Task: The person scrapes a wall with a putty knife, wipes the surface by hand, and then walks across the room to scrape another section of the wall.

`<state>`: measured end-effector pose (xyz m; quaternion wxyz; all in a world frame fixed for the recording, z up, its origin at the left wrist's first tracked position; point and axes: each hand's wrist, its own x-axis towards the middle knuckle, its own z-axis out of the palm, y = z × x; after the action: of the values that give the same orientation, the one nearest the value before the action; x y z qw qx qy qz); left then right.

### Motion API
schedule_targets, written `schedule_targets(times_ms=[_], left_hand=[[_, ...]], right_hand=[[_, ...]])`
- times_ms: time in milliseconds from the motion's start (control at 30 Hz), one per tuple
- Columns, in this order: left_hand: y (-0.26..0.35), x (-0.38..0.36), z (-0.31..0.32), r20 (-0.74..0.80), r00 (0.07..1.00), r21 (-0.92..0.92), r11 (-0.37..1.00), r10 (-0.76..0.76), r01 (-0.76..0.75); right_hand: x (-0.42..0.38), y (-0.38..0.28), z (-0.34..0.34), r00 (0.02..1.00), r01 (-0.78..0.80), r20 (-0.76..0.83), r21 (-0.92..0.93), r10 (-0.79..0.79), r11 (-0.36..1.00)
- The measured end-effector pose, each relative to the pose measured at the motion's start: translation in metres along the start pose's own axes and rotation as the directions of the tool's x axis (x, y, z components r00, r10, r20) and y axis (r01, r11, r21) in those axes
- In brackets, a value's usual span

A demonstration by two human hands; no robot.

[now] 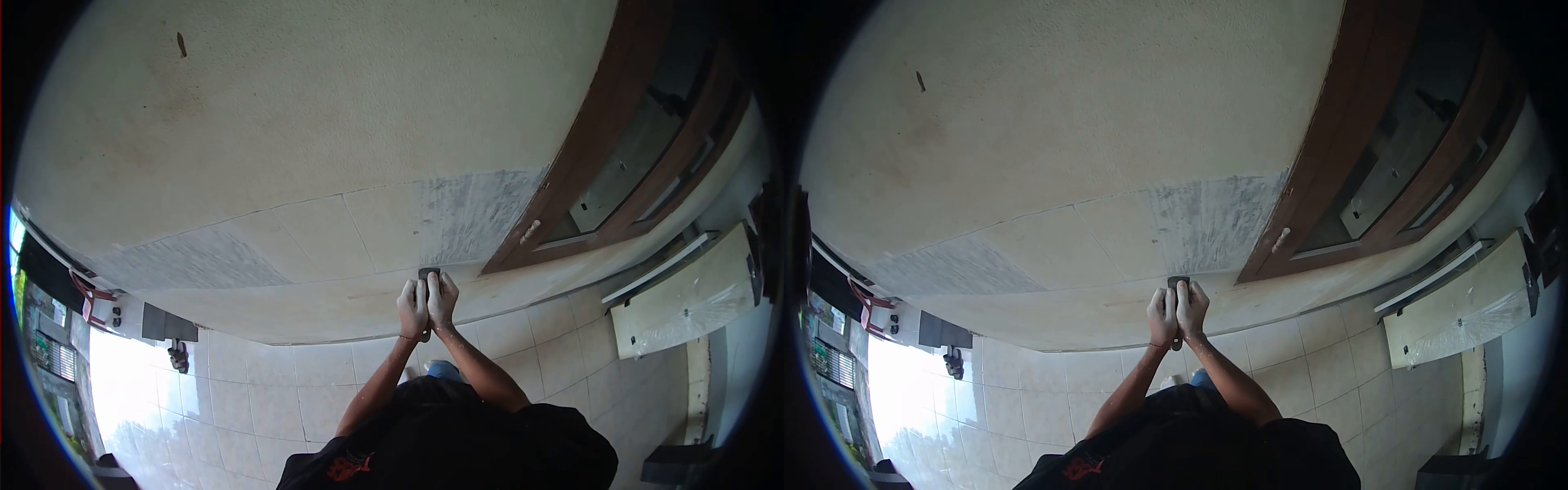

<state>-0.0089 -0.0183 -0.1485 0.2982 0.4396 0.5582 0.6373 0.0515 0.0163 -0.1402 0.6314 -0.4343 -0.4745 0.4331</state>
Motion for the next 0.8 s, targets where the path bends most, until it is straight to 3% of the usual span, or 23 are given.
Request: schedule_targets(times_ms=[133,200,300,367,467,567,600,633,700,800], left_hand=[[0.080,0.022,-0.002,0.001,1.000,-0.080,0.997,0.018,-0.018],[0.077,0.019,-0.002,0.017,1.000,-0.098,0.995,0.019,-0.017],[0.017,0.008,-0.001,0.000,0.997,-0.048,0.996,0.079,-0.079],[0.019,0.005,-0.004,0.043,0.999,-0.007,1.000,-0.015,0.015],[0.075,0.022,-0.005,0.038,0.998,-0.013,0.999,0.049,-0.048],[0.072,0.024,-0.001,0.013,0.997,-0.098,0.992,0.080,-0.079],[0.054,0.018,-0.001,0.004,0.998,-0.058,0.996,0.069,-0.068],[0.034,0.010,-0.002,0.009,1.000,-0.043,0.999,0.025,-0.024],[0.002,-0.006,-0.004,0.013,0.998,-0.014,0.998,-0.065,0.066],[-0.005,-0.010,-0.006,0.015,0.993,-0.047,0.992,-0.116,0.117]], right_hand=[[0.016,-0.071,0.014,0.999,0.029,0.020,0.026,-0.030,0.999],[0.016,-0.083,0.016,1.000,0.015,0.017,0.025,-0.015,1.000],[0.000,-0.019,0.004,1.000,-0.015,-0.010,-0.014,0.015,1.000],[0.003,-0.014,0.006,1.000,0.008,-0.021,0.012,-0.008,1.000],[0.014,-0.065,0.012,1.000,0.021,0.005,0.033,-0.022,0.999],[0.018,-0.047,0.010,0.999,-0.034,0.007,0.089,0.034,0.995],[0.011,-0.039,0.007,1.000,-0.017,0.002,0.042,0.017,0.999],[0.003,-0.022,0.005,0.999,-0.050,0.019,0.110,0.048,0.993],[-0.011,0.020,-0.009,0.994,-0.108,0.006,-0.031,0.108,0.994],[-0.017,0.028,-0.011,0.986,-0.166,-0.018,-0.018,0.165,0.986]])
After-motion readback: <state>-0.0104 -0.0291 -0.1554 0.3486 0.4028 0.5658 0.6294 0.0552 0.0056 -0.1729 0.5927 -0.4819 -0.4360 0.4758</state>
